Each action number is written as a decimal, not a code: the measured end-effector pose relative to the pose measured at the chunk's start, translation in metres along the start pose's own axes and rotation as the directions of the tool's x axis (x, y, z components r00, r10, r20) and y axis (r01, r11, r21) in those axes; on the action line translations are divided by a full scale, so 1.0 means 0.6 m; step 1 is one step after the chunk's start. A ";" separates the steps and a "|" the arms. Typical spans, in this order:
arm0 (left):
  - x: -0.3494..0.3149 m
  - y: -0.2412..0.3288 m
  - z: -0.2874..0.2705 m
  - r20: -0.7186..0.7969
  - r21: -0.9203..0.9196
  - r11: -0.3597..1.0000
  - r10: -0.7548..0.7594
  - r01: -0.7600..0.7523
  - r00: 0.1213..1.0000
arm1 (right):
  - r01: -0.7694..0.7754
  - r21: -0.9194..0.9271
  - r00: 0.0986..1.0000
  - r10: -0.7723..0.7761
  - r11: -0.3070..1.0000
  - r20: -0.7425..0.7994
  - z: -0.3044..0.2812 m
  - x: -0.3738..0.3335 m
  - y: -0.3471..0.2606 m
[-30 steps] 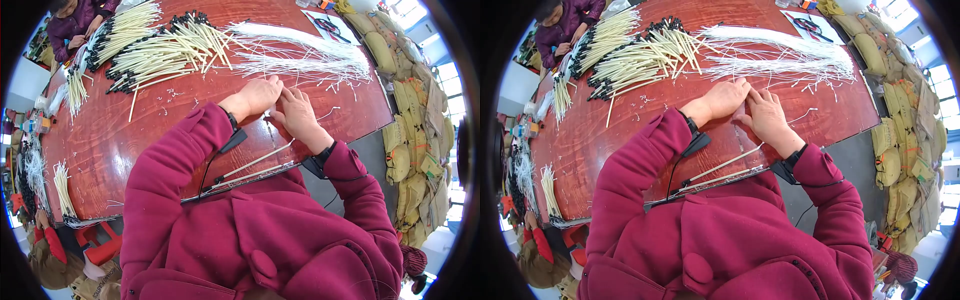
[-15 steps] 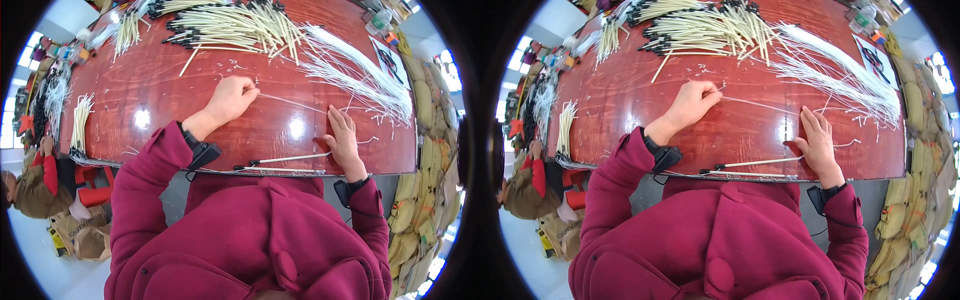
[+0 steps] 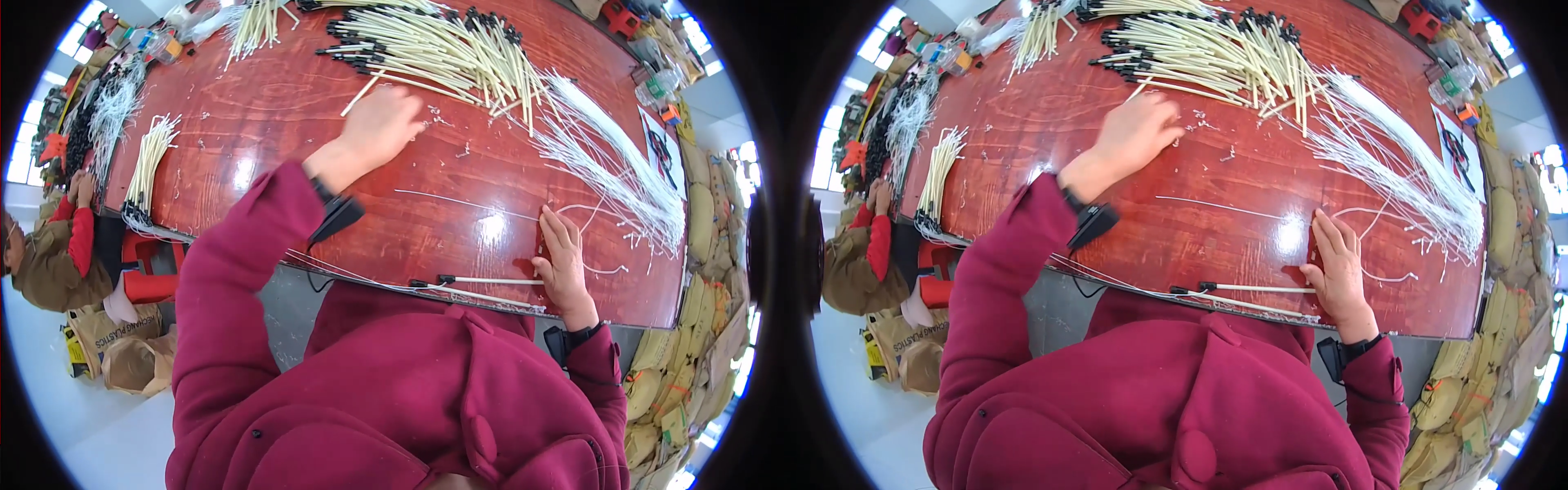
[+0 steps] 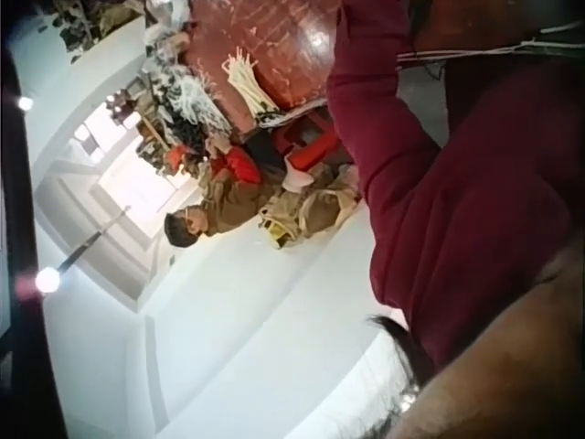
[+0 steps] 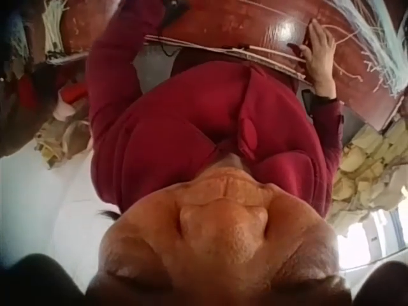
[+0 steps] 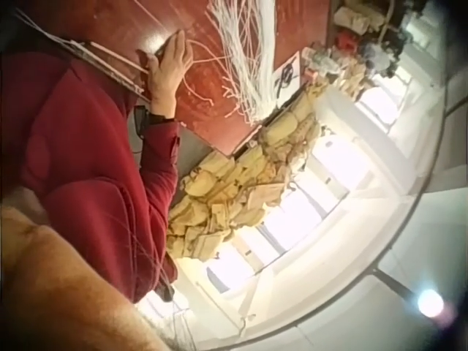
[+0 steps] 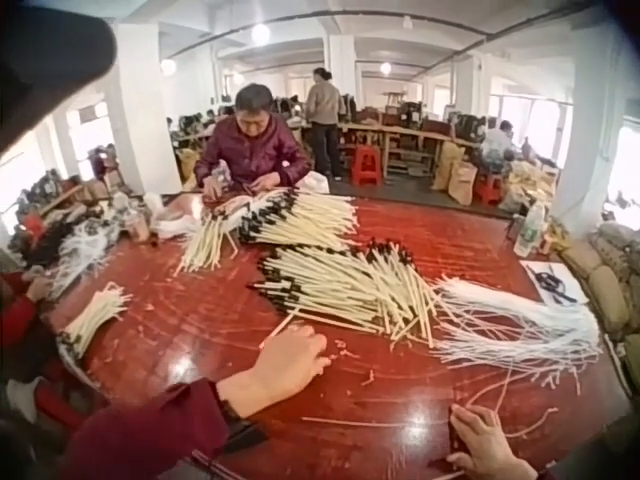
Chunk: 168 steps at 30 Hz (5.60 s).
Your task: Assembling, checking, and bundling arrow shafts on a manufacturing production floor.
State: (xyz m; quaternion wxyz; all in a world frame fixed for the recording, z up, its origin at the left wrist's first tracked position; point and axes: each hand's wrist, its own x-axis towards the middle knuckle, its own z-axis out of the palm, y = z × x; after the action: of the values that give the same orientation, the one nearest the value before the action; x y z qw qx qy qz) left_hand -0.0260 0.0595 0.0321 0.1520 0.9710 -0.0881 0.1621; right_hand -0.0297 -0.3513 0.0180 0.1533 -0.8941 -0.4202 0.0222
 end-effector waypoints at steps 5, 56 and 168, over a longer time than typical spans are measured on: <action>0.118 -0.054 0.100 -0.031 0.209 0.936 0.297 -0.284 0.954 | -0.020 0.003 0.999 0.020 1.000 -0.029 0.002 0.003 -0.009; -0.210 0.027 -0.032 0.003 -0.271 0.958 -0.096 0.094 0.995 | -0.064 0.027 0.990 0.067 0.998 -0.125 0.018 -0.004 0.001; 0.008 -0.019 -0.017 -0.149 -0.100 0.950 0.281 -0.297 0.948 | -0.070 0.020 0.994 0.072 0.997 -0.085 0.021 0.038 0.003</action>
State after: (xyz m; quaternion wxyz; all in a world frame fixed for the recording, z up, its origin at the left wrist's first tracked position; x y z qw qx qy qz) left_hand -0.0218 0.0729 0.0398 0.1907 0.9235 -0.2289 0.2415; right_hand -0.0155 -0.3318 0.0076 0.1778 -0.9073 -0.3809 -0.0073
